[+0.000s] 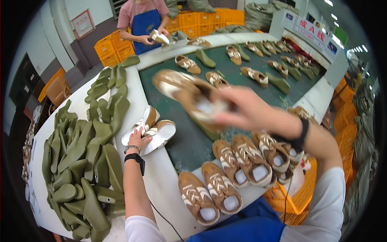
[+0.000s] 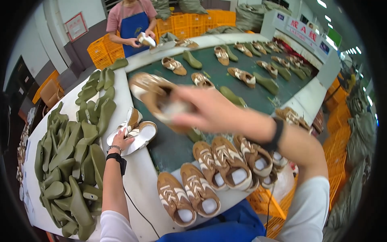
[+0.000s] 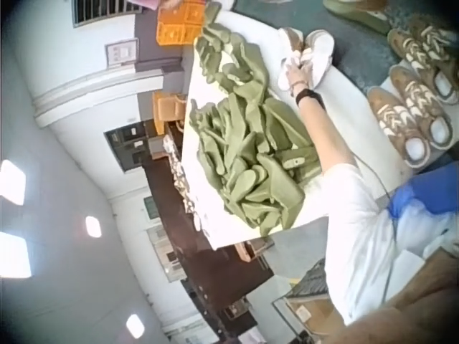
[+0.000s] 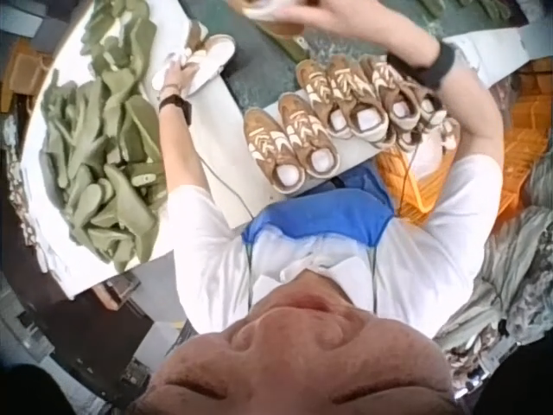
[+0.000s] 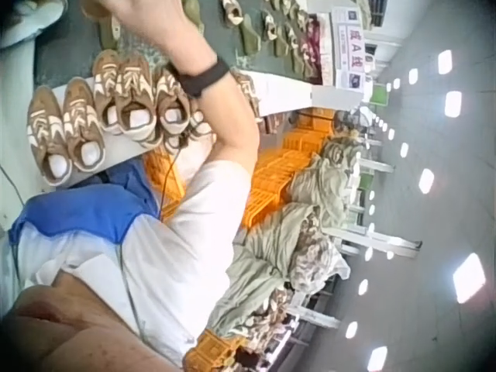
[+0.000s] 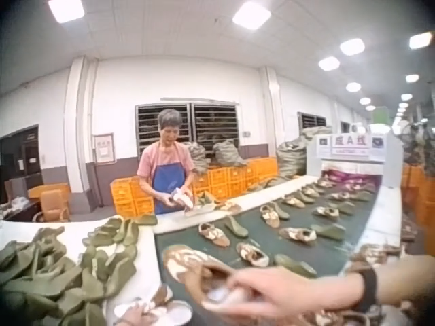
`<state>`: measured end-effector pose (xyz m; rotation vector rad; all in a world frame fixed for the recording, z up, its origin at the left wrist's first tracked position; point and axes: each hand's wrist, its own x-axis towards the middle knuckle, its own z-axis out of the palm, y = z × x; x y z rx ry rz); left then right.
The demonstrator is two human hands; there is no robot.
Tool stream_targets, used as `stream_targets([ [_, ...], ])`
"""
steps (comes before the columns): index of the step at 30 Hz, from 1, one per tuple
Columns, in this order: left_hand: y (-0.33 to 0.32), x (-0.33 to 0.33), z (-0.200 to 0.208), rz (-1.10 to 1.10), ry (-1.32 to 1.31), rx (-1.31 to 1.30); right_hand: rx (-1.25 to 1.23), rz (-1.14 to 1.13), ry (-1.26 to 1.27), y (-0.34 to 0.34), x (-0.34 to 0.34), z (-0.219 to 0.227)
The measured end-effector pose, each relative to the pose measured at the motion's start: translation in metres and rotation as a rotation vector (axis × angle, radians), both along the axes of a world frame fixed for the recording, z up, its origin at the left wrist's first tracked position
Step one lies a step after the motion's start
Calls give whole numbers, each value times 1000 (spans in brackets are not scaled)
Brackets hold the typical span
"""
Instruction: The recorder is assembling sneakers by inserting shoe lasts and arranging them on a conveyor belt in a shoe manufacturing facility.
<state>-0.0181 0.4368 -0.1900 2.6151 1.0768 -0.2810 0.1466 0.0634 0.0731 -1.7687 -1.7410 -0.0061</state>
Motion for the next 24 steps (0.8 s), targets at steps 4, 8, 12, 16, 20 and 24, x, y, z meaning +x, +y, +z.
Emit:
stream_targets([
  [4,-19,-51,-7,-2,-84,11,46,-104,-10,88,9,20],
  [8,-59,-96,-13,6,-54,7,-189,9,-253,62,-1,-3],
  [12,-106,-139,-15,-105,-149,51,-526,119,-126,-42,-29,-17],
  [16,-147,-172,-13,-119,-252,136,-648,62,-27,-118,-74,-2],
  [20,-185,-194,6,-50,-277,150,-594,52,28,-153,-93,9],
  [24,-202,-194,24,139,-174,4,-529,58,-21,-156,-94,13],
])
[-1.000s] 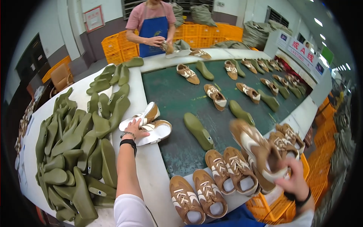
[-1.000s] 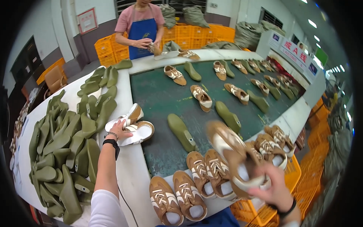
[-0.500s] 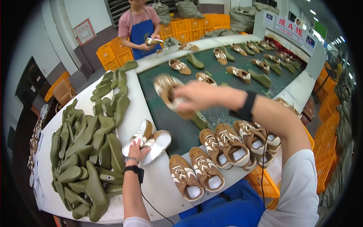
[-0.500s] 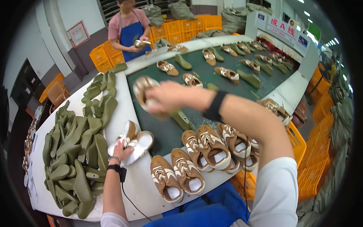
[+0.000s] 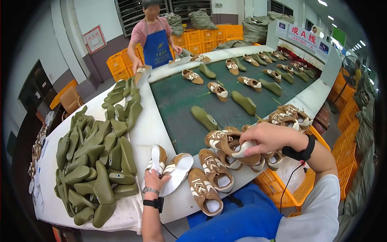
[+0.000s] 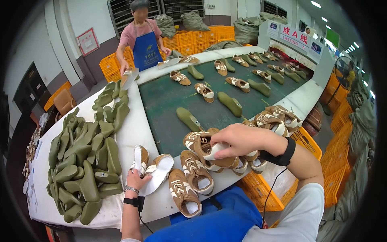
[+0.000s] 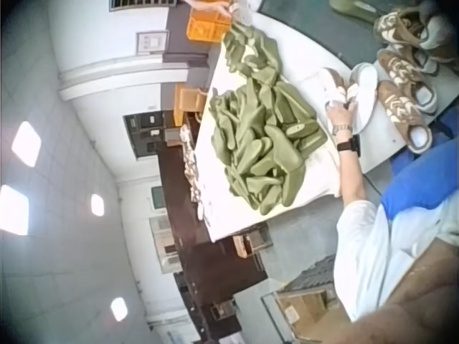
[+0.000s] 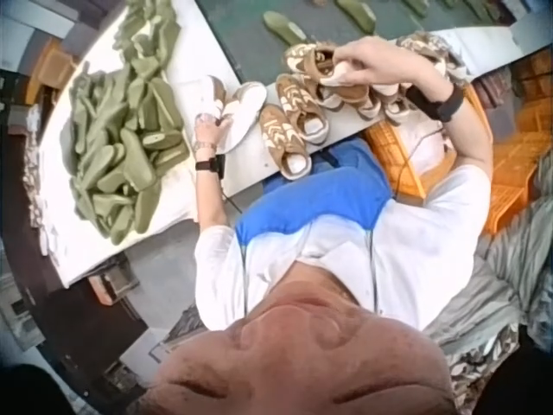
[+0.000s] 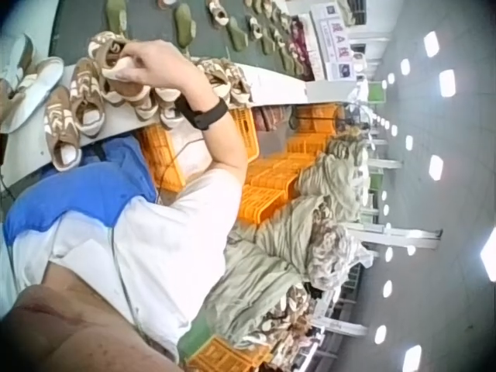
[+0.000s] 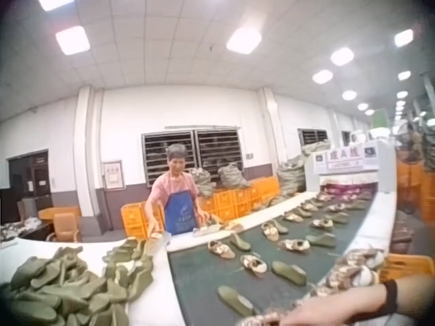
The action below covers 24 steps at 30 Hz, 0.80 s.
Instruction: The recorder is assembling sneakers by inserting shoe lasts and arranging them on a conveyor belt in a shoe manufacturing facility.
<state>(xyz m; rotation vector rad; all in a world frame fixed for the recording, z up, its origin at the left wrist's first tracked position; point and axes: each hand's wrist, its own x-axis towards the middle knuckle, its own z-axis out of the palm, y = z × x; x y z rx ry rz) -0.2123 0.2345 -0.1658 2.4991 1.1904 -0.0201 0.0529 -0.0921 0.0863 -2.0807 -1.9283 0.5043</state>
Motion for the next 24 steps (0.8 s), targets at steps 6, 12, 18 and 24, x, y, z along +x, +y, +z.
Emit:
stream_targets([
  [6,6,-3,-14,53,-93,120,-74,-30,-14,36,0,0],
  [12,22,10,-5,85,-39,-30,-48,-44,-48,99,23,-14],
  [18,37,35,12,92,147,-42,-73,-110,-135,200,77,-43],
  [24,37,34,7,122,59,-46,-6,-212,-208,305,121,-125],
])
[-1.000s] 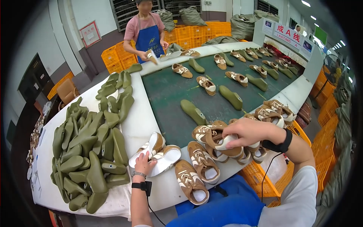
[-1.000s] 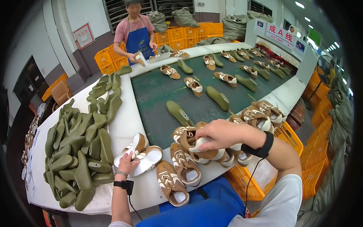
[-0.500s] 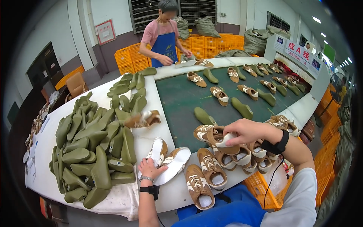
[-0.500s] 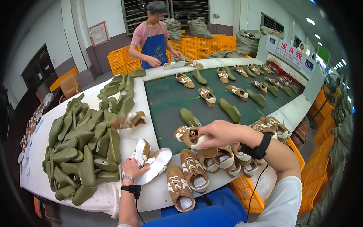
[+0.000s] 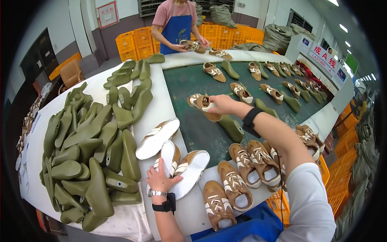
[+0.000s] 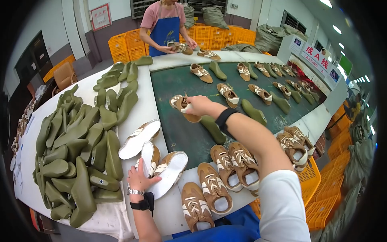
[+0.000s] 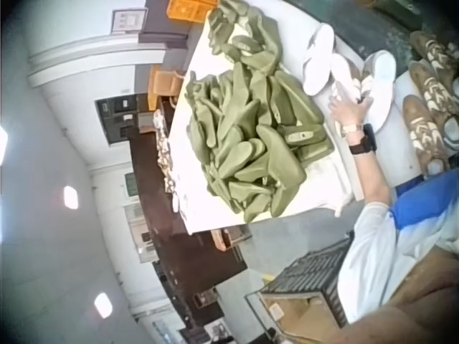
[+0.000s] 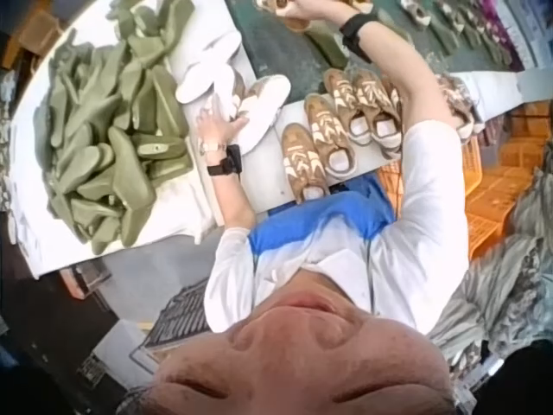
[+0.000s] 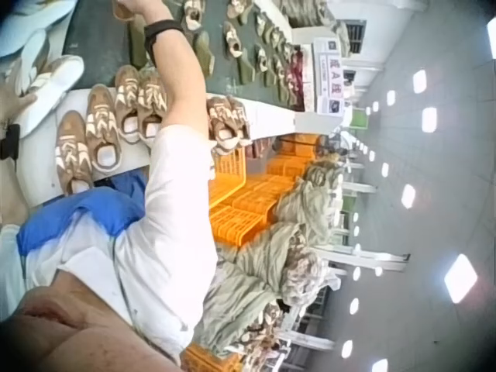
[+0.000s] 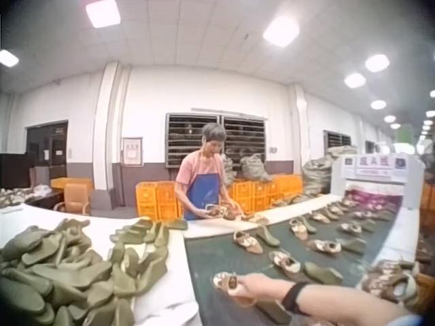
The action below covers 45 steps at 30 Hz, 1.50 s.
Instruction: The recorder is assembling sneakers by inserting shoe lasts and arranging them on a conveyor belt in a shoe manufacturing facility.
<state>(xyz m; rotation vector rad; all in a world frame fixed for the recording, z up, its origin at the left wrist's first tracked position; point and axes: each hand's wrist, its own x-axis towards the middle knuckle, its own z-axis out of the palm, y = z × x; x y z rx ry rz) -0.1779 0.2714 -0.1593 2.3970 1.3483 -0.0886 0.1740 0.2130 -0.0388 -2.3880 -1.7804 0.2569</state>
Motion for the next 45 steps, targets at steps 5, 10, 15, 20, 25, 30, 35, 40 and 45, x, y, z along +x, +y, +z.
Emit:
stream_targets([
  [5,1,-1,-3,-52,-125,66,-135,-129,18,41,15,-98],
  [10,3,-9,-2,-45,-120,44,-254,-99,31,43,-11,-142],
  [15,1,-2,1,-54,-115,21,-88,-145,34,42,-10,-135],
  [20,7,-9,-9,-69,-114,50,136,-29,129,42,0,-151],
  [25,6,-5,-7,-81,-129,69,-86,-478,-195,-25,52,-113],
  [30,6,-7,-13,-93,-102,91,-312,-493,-103,-68,63,-127],
  [35,8,-6,-10,-106,-126,87,-393,-502,35,-44,53,-125],
  [40,7,-7,-12,-74,-100,106,-285,-435,4,-37,44,-126],
  [45,7,-5,-12,-78,-98,72,-416,-388,-85,-22,39,-116],
])
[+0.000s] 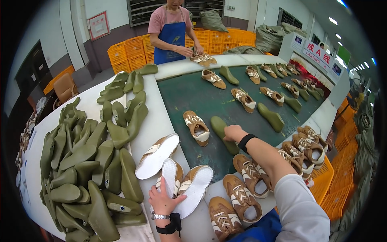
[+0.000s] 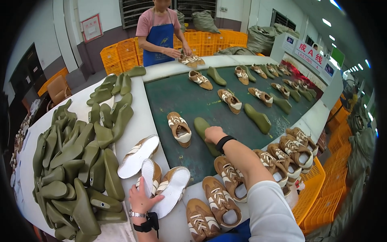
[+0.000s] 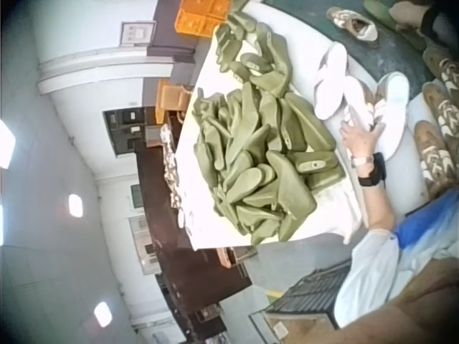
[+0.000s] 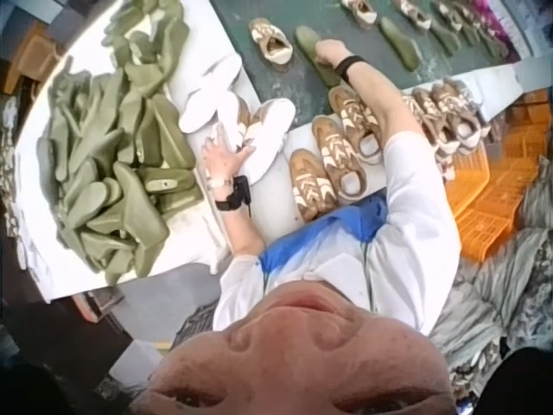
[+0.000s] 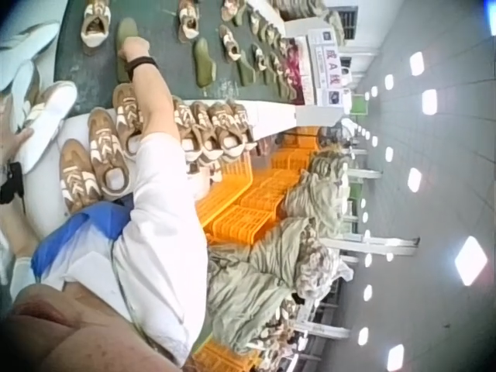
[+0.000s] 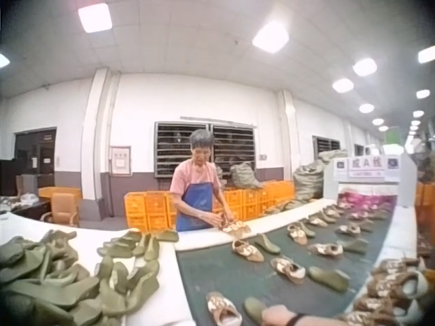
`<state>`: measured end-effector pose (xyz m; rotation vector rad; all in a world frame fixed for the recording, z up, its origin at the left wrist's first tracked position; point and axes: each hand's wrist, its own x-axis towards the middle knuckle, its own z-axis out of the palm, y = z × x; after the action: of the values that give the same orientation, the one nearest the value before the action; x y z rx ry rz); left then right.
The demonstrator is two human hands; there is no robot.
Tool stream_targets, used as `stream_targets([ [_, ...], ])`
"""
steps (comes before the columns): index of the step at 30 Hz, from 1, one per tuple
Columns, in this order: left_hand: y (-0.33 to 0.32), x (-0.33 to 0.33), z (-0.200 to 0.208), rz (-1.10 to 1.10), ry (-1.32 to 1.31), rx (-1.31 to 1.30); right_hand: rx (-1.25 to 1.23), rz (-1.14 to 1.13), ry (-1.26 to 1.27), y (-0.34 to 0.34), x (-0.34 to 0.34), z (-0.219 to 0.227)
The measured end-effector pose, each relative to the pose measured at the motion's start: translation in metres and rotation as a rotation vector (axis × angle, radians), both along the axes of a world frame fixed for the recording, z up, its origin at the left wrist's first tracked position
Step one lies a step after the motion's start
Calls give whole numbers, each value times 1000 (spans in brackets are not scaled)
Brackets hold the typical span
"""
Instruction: The recorder is assembling sneakers by inserting shoe lasts and arranging them on a conveyor belt in a shoe manufacturing facility.
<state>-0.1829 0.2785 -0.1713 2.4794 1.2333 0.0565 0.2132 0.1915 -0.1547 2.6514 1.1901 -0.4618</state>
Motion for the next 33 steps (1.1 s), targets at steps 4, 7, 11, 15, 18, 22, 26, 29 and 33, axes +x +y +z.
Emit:
stream_targets([
  [4,-2,-2,2,5,-27,16,466,166,33,69,-28,-3],
  [7,-1,-4,-1,14,-48,66,736,321,326,128,-60,-15],
  [11,-1,-3,-6,5,-50,63,562,233,575,167,-93,-30],
  [15,0,-5,-9,4,-71,82,553,246,589,167,-100,-25],
  [18,3,-6,-8,20,-73,88,340,122,872,137,-90,-11],
  [22,7,0,0,29,-34,134,210,61,819,96,-87,-17],
  [26,6,5,-1,9,-43,158,443,82,617,62,-95,-7],
  [29,-6,1,10,75,6,30,694,30,455,41,-94,21],
  [33,-11,-13,-7,201,-122,-52,843,113,295,-34,-103,131],
])
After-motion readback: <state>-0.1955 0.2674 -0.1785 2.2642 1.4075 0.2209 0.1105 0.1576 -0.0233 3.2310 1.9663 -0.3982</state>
